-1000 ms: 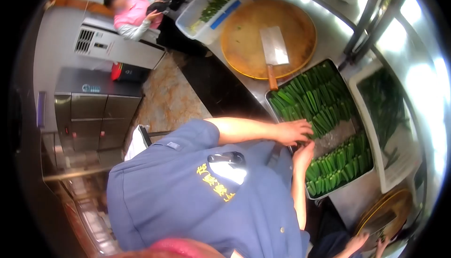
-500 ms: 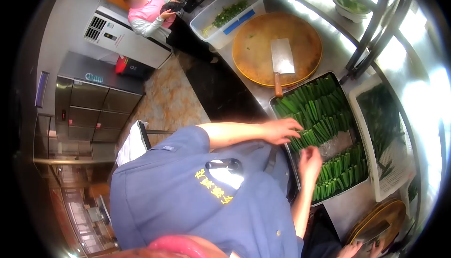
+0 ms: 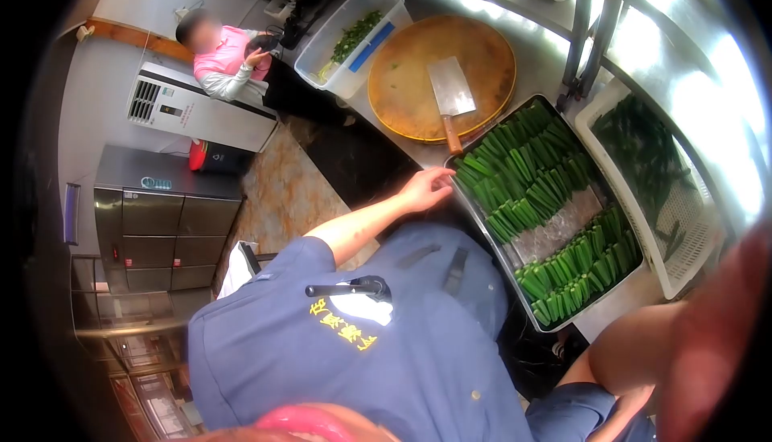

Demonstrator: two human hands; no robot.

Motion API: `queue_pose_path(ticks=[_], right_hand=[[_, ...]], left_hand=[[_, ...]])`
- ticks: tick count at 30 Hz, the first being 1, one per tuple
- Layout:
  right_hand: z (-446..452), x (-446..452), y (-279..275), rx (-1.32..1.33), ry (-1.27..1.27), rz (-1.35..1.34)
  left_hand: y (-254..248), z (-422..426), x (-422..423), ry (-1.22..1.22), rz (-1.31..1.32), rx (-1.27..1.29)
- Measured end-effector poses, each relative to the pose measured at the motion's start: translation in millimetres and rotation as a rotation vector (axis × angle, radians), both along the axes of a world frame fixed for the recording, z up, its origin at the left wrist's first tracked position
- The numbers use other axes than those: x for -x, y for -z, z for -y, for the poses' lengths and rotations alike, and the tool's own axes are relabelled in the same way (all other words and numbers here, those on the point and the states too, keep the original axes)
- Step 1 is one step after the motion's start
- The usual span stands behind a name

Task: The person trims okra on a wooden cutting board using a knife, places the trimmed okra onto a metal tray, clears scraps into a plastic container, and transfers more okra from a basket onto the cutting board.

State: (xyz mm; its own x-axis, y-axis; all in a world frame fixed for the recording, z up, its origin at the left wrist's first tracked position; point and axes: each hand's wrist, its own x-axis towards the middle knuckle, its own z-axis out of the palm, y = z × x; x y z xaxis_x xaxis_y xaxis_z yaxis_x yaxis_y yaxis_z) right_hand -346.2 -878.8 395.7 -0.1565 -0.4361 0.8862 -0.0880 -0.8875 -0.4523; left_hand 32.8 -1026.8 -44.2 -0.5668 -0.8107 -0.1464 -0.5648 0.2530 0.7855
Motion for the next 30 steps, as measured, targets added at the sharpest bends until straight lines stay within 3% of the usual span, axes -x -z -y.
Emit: queue_pose_path(ticks=[2,9,12,15,18,20,25,30], right_hand=[[8,-7,38,-0.042,-0.087,0.039],[3,-45,275,-0.650,-0.074,0.209],[-31,-77,345,-0.912,-0.097,0.337],[-69,-101,373,-1.173,-0.223,0.365],[-100,-102,427,-1.162,-0.339,-0.012],[-122,-99,442,-1.370,-0.368,-0.067],[-183,-82,466,-1.681,-0.316,-0.056],[-225,-66,455,-1.812,-0.231,0.057]], left_hand=[[-2,-6,4,-0.004,-0.031,-0.042],[7,-4,13,0.107,0.046,0.019],[5,0,21,0.078,0.066,0.050],[9,12,37,0.087,0.013,0.068],[2,19,63,0.082,-0.048,0.015],[-5,22,85,0.105,-0.042,0.005],[-28,32,145,0.273,-0.098,-0.016],[-45,40,201,0.397,-0.183,-0.005]])
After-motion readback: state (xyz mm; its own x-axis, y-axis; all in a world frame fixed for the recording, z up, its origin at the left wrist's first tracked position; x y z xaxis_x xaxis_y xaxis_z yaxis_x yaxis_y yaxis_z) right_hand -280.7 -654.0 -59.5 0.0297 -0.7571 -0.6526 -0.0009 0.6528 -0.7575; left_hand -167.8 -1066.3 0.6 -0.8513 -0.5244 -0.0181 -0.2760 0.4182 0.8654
